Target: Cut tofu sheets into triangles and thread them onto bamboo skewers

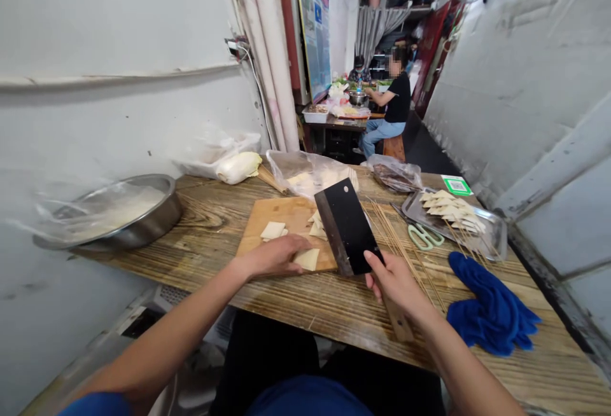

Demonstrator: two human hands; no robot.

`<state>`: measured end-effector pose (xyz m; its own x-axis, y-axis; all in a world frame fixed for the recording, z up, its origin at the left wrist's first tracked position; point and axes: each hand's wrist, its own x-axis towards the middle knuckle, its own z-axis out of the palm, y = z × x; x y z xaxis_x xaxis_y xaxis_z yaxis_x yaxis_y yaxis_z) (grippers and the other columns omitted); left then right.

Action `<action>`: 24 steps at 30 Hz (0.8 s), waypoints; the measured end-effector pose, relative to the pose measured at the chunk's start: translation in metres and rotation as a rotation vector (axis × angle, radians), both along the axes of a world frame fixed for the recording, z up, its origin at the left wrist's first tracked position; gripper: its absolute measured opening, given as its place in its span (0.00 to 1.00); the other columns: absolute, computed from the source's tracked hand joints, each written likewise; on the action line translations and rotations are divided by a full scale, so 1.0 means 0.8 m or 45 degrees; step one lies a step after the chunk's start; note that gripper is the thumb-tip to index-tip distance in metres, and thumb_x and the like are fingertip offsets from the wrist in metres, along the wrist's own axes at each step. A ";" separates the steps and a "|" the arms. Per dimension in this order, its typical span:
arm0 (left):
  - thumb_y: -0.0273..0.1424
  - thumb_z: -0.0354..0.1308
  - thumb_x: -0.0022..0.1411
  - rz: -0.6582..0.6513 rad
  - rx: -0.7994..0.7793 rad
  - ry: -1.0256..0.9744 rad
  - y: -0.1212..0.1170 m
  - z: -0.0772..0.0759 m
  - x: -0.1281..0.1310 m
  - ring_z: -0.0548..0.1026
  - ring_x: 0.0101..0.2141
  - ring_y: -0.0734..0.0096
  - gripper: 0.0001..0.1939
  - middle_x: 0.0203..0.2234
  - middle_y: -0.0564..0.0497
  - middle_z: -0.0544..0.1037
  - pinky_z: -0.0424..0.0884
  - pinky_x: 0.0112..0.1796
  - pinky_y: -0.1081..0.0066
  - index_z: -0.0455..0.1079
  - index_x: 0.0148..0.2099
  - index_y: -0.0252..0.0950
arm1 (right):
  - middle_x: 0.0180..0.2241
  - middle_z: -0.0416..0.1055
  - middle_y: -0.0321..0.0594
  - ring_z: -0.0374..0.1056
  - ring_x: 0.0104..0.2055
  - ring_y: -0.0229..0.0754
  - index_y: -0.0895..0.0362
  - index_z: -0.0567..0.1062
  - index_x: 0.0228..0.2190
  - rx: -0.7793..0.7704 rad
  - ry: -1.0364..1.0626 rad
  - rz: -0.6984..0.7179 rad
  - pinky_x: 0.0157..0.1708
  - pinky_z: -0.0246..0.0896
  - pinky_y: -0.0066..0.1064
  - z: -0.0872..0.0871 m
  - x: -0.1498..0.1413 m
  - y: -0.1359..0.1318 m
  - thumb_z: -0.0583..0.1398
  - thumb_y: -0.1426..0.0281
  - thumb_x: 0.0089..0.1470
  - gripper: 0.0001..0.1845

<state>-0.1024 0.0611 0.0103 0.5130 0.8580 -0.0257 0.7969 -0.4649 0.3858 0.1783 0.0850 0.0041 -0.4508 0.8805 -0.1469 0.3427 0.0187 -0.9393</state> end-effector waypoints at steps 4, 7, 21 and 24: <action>0.34 0.59 0.51 -0.001 0.088 -0.022 -0.001 -0.004 0.003 0.71 0.42 0.61 0.19 0.41 0.47 0.74 0.65 0.43 0.66 0.67 0.47 0.37 | 0.09 0.60 0.31 0.57 0.11 0.32 0.56 0.63 0.16 0.132 -0.193 -0.046 0.13 0.52 0.23 0.014 -0.003 -0.011 0.49 0.50 0.53 0.26; 0.33 0.59 0.52 0.006 0.137 -0.026 -0.001 -0.008 0.003 0.71 0.43 0.61 0.20 0.42 0.46 0.73 0.65 0.44 0.66 0.66 0.48 0.36 | 0.09 0.60 0.31 0.58 0.11 0.34 0.55 0.63 0.17 0.147 -0.274 -0.075 0.13 0.52 0.25 0.024 -0.006 -0.017 0.49 0.48 0.51 0.25; 0.25 0.44 0.63 0.253 1.021 -0.033 -0.074 -0.082 0.043 0.68 0.45 0.62 0.12 0.41 0.40 0.72 0.67 0.44 0.59 0.66 0.45 0.29 | 0.16 0.68 0.38 0.65 0.19 0.39 0.55 0.69 0.23 0.879 -0.932 0.337 0.21 0.51 0.28 0.046 -0.007 -0.010 0.45 0.59 0.59 0.22; 0.25 0.43 0.63 0.313 1.057 -0.066 -0.071 -0.091 0.046 0.68 0.44 0.62 0.14 0.40 0.40 0.73 0.68 0.43 0.59 0.67 0.46 0.29 | 0.19 0.71 0.39 0.67 0.20 0.40 0.55 0.72 0.26 1.031 -1.099 0.400 0.21 0.50 0.28 0.046 -0.009 -0.002 0.45 0.60 0.59 0.21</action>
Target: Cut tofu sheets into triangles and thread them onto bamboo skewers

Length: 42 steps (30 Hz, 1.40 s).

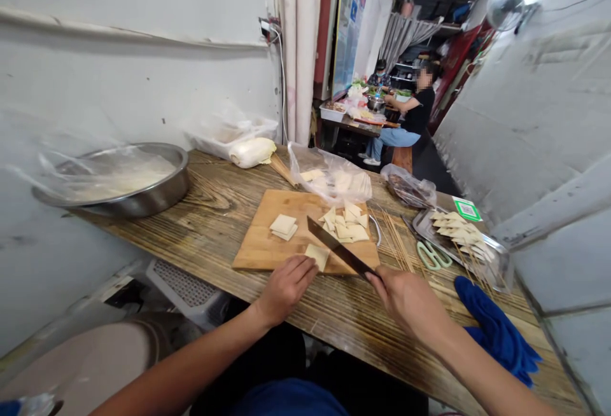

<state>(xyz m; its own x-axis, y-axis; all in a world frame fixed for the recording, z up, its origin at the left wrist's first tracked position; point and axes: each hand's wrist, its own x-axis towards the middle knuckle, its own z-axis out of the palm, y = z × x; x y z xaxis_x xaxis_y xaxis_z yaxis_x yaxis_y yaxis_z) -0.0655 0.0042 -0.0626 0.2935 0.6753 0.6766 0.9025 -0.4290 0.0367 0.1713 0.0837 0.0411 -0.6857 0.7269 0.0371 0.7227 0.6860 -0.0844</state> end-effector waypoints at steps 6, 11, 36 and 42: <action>0.26 0.42 0.63 -0.012 0.021 -0.039 0.006 -0.002 -0.007 0.68 0.44 0.62 0.15 0.40 0.40 0.73 0.69 0.42 0.59 0.67 0.47 0.29 | 0.20 0.71 0.39 0.67 0.22 0.39 0.54 0.71 0.26 0.107 -0.166 0.156 0.21 0.48 0.27 0.004 0.001 0.025 0.47 0.61 0.59 0.19; 0.26 0.41 0.64 -0.046 -0.025 -0.062 0.007 -0.005 -0.007 0.68 0.45 0.63 0.15 0.39 0.39 0.73 0.70 0.43 0.59 0.66 0.48 0.29 | 0.22 0.72 0.39 0.67 0.23 0.38 0.54 0.71 0.25 0.016 -0.131 0.261 0.22 0.49 0.27 0.007 0.000 0.036 0.47 0.62 0.59 0.19; 0.25 0.41 0.64 -0.074 0.004 -0.178 0.009 -0.006 -0.007 0.68 0.41 0.63 0.15 0.37 0.39 0.73 0.71 0.39 0.60 0.67 0.45 0.27 | 0.20 0.71 0.41 0.69 0.21 0.43 0.57 0.68 0.36 -0.269 -0.009 -0.090 0.21 0.55 0.30 0.022 -0.020 -0.045 0.41 0.62 0.57 0.20; 0.24 0.41 0.63 -0.072 -0.018 -0.169 0.010 -0.006 -0.007 0.68 0.41 0.63 0.14 0.37 0.39 0.73 0.71 0.40 0.61 0.67 0.44 0.27 | 0.17 0.69 0.39 0.66 0.17 0.41 0.57 0.67 0.37 -0.414 0.029 -0.138 0.18 0.54 0.29 0.028 -0.029 -0.046 0.43 0.60 0.56 0.19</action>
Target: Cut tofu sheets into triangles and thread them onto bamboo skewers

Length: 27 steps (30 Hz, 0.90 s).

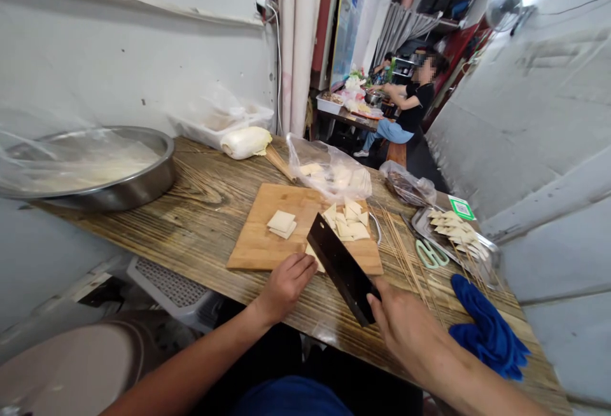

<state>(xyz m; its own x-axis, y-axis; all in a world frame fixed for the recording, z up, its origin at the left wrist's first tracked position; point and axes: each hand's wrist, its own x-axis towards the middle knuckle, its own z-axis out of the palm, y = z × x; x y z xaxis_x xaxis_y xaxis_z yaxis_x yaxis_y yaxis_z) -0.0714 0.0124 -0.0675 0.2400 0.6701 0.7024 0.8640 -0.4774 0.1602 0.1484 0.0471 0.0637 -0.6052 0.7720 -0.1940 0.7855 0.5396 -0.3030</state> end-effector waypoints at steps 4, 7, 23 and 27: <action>0.24 0.41 0.64 -0.017 -0.016 -0.012 0.000 0.001 -0.001 0.68 0.42 0.63 0.15 0.37 0.38 0.72 0.70 0.40 0.60 0.67 0.44 0.27 | 0.14 0.68 0.37 0.63 0.14 0.40 0.57 0.68 0.37 -0.055 0.028 -0.029 0.17 0.53 0.29 0.005 -0.004 -0.003 0.44 0.62 0.56 0.18; 0.25 0.40 0.64 -0.010 0.003 -0.011 -0.001 0.002 -0.001 0.67 0.42 0.63 0.15 0.37 0.39 0.72 0.70 0.39 0.60 0.67 0.45 0.27 | 0.13 0.66 0.35 0.62 0.13 0.39 0.58 0.67 0.37 -0.117 -0.016 -0.044 0.18 0.54 0.29 0.010 -0.007 -0.006 0.43 0.63 0.56 0.18; 0.23 0.40 0.64 0.024 0.053 0.025 0.000 0.003 0.000 0.68 0.39 0.63 0.14 0.35 0.40 0.73 0.71 0.36 0.62 0.67 0.43 0.26 | 0.16 0.67 0.36 0.63 0.15 0.38 0.57 0.65 0.35 -0.092 -0.117 -0.066 0.19 0.53 0.29 0.010 -0.011 -0.008 0.42 0.63 0.58 0.17; 0.23 0.41 0.64 0.030 0.054 0.028 0.000 0.001 0.001 0.68 0.41 0.63 0.14 0.36 0.40 0.73 0.71 0.37 0.62 0.67 0.43 0.26 | 0.15 0.67 0.35 0.63 0.15 0.39 0.57 0.66 0.36 -0.064 -0.089 -0.047 0.18 0.53 0.29 0.009 -0.011 -0.008 0.42 0.63 0.57 0.17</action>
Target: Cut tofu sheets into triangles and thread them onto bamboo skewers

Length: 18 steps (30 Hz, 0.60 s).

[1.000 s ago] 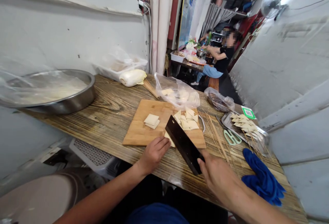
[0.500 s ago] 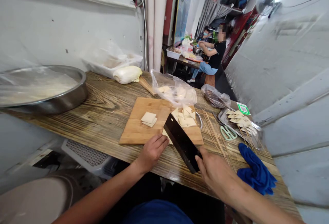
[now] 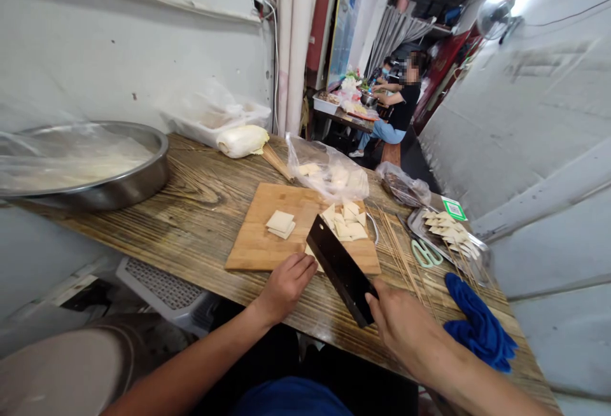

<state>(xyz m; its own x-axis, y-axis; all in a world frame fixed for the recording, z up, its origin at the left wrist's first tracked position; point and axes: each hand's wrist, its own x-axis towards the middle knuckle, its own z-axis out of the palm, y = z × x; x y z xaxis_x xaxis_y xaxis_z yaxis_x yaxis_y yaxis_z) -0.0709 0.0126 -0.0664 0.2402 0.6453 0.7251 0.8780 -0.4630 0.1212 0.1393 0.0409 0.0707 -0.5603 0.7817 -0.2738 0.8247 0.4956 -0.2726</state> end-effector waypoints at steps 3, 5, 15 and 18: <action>0.25 0.40 0.64 -0.008 -0.039 -0.006 0.000 -0.001 0.000 0.68 0.41 0.63 0.15 0.37 0.40 0.73 0.71 0.38 0.62 0.67 0.44 0.27 | 0.14 0.66 0.35 0.63 0.14 0.39 0.58 0.66 0.38 0.038 0.025 0.027 0.18 0.52 0.29 -0.006 0.004 0.001 0.42 0.63 0.57 0.18; 0.26 0.39 0.65 -0.005 -0.069 -0.009 0.000 -0.001 0.000 0.68 0.41 0.64 0.16 0.37 0.40 0.73 0.71 0.39 0.61 0.67 0.44 0.28 | 0.14 0.66 0.35 0.63 0.14 0.39 0.58 0.66 0.38 0.064 0.024 0.039 0.17 0.52 0.29 -0.010 0.006 0.002 0.42 0.62 0.57 0.18; 0.24 0.40 0.64 0.004 -0.073 0.009 0.001 -0.006 0.000 0.68 0.43 0.63 0.15 0.38 0.39 0.73 0.70 0.39 0.61 0.67 0.45 0.27 | 0.14 0.65 0.36 0.62 0.14 0.38 0.61 0.65 0.37 0.146 -0.147 0.033 0.15 0.50 0.27 -0.019 0.003 0.000 0.42 0.67 0.58 0.16; 0.24 0.41 0.64 -0.012 -0.081 0.002 0.001 -0.005 -0.001 0.68 0.42 0.64 0.15 0.38 0.39 0.73 0.70 0.40 0.62 0.67 0.45 0.27 | 0.17 0.67 0.40 0.65 0.16 0.40 0.60 0.66 0.34 0.237 -0.223 0.034 0.16 0.50 0.27 -0.028 -0.001 0.000 0.43 0.67 0.58 0.14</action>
